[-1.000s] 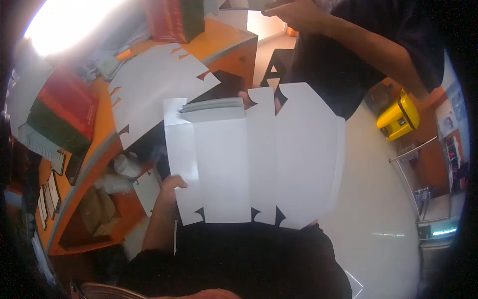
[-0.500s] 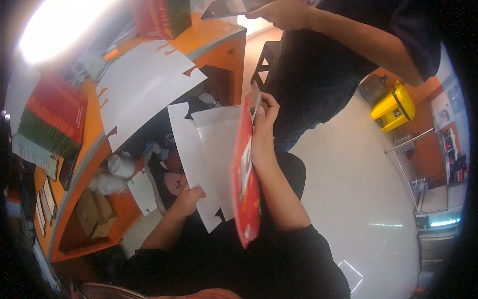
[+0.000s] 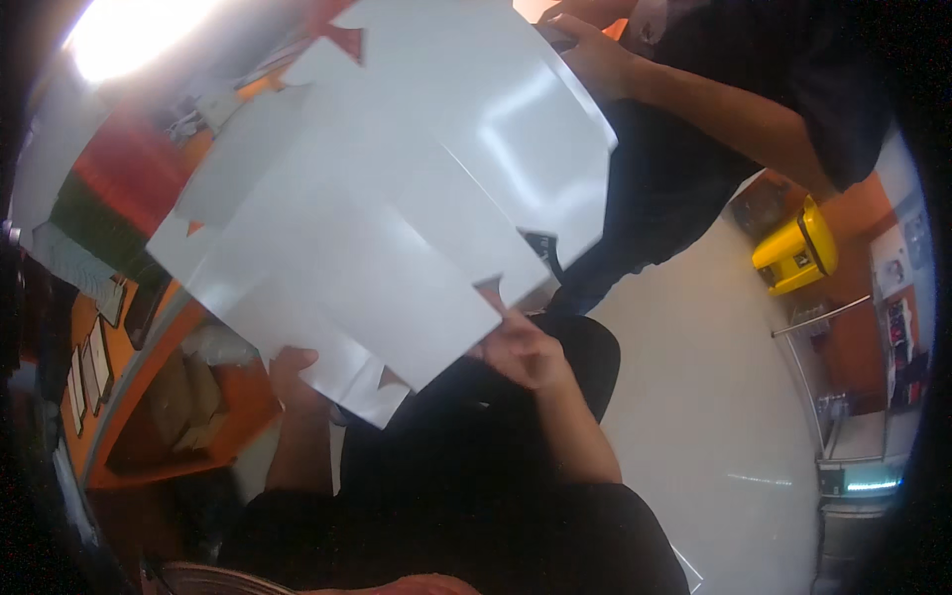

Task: The person organizes a stack of cardboard box flats and then proceeds to fold individual flats into boxes by hand while sitting on the floor.

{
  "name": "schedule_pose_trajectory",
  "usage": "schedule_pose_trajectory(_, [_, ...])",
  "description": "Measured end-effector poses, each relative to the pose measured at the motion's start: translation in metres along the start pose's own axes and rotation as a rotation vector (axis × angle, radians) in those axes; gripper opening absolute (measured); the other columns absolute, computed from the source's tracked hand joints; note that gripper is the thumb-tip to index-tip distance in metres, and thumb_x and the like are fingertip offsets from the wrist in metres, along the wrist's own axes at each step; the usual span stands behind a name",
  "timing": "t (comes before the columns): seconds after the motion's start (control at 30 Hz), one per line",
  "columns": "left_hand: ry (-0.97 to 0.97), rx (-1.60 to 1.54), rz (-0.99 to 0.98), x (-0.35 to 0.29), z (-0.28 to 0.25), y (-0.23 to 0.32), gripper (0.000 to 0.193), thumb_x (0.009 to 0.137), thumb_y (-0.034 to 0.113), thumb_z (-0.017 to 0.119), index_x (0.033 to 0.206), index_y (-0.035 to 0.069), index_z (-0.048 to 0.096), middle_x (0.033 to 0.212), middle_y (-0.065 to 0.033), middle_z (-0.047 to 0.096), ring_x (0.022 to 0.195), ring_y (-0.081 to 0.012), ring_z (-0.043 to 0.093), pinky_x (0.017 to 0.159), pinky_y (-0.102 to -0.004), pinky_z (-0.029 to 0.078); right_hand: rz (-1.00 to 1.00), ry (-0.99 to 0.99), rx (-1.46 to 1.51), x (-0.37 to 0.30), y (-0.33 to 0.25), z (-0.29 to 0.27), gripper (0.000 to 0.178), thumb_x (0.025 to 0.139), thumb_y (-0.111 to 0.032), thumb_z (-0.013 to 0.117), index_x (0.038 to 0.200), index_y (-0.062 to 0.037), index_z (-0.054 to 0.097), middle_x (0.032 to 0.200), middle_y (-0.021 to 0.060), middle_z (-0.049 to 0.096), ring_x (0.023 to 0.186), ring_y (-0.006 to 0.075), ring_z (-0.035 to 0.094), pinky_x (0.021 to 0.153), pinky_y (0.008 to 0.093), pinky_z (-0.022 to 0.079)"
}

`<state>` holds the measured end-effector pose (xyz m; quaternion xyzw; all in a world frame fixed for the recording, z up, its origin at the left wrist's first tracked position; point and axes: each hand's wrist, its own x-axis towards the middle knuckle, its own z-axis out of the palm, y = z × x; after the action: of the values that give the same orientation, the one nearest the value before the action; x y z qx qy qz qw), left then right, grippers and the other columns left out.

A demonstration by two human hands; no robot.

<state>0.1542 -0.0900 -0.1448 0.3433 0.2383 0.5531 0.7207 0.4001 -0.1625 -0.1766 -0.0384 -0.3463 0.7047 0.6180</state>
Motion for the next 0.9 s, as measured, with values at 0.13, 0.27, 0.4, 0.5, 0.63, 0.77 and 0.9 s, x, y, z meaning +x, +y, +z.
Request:
schedule_pose_trajectory(0.13, [0.028,0.320,0.034,-0.008,-0.033,-0.028,0.054,0.066,0.020,0.053,0.113,-0.006,0.046,0.097,-0.0142,0.055,0.090,-0.0247,0.056,0.081,-0.0356,0.046,-0.170,0.121,0.026,0.026,0.020,0.040,0.065,0.083,-0.012,0.056,0.137,-0.0037,0.021,0.127,0.0109,0.042,0.119,0.0236,0.043,0.097,0.0398,0.038])
schedule_pose_trajectory(0.27, [-0.260,0.022,0.057,-0.005,-0.036,0.000,0.072,0.074,0.035,0.059,0.128,-0.005,0.033,0.121,-0.0184,0.044,0.110,-0.0282,0.046,0.093,-0.0389,0.039,-0.143,0.663,-0.200,0.047,0.017,0.023,0.067,0.078,0.003,0.055,0.135,-0.0028,0.021,0.123,0.0112,0.045,0.113,0.0204,0.049,0.093,0.0352,0.043])
schedule_pose_trajectory(0.4, [-0.561,-0.578,0.000,0.005,-0.014,0.052,0.080,0.073,0.034,0.063,0.134,-0.003,0.026,0.132,-0.0189,0.034,0.121,-0.0302,0.038,0.099,-0.0433,0.034,0.017,0.517,-0.227,0.033,0.000,0.009,0.052,0.077,0.002,0.050,0.125,-0.0019,0.032,0.117,0.0110,0.045,0.111,0.0212,0.045,0.095,0.0361,0.037])
schedule_pose_trajectory(0.5, [-0.439,0.255,-0.009,0.014,-0.057,0.056,0.111,0.065,0.063,0.063,0.140,-0.002,0.011,0.143,-0.0198,0.019,0.132,-0.0328,0.021,0.106,-0.0479,0.020,0.122,0.629,-0.499,0.014,-0.004,-0.010,0.044,0.078,0.001,0.049,0.120,-0.0027,0.040,0.109,0.0091,0.051,0.103,0.0193,0.050,0.091,0.0322,0.038])
schedule_pose_trajectory(0.63, [-0.431,1.039,-0.049,-0.007,-0.046,0.045,0.099,0.067,0.045,0.066,0.137,-0.004,0.016,0.138,-0.0152,0.025,0.130,-0.0277,0.024,0.105,-0.0369,0.021,0.134,0.733,-0.911,0.009,0.006,-0.018,0.032,0.079,0.000,0.052,0.111,-0.0028,0.048,0.100,0.0067,0.055,0.091,0.0156,0.055,0.082,0.0288,0.044])
schedule_pose_trajectory(0.77, [-0.194,0.587,-0.141,-0.006,-0.035,0.033,0.083,0.063,0.016,0.055,0.136,-0.003,0.020,0.133,-0.0150,0.032,0.125,-0.0253,0.029,0.103,-0.0343,0.022,0.071,0.647,-0.411,0.001,-0.022,-0.002,0.032,0.077,0.003,0.055,0.108,-0.0012,0.050,0.100,0.0073,0.057,0.088,0.0168,0.058,0.079,0.0311,0.047])
schedule_pose_trajectory(0.9, [-0.261,0.494,-0.006,-0.005,-0.030,0.021,0.081,0.058,0.006,0.045,0.135,-0.002,0.021,0.130,-0.0155,0.035,0.122,-0.0245,0.033,0.102,-0.0339,0.023,0.324,0.712,-0.458,-0.011,-0.026,0.009,0.034,0.075,0.000,0.059,0.109,-0.0004,0.053,0.098,0.0071,0.057,0.090,0.0179,0.057,0.077,0.0320,0.048])
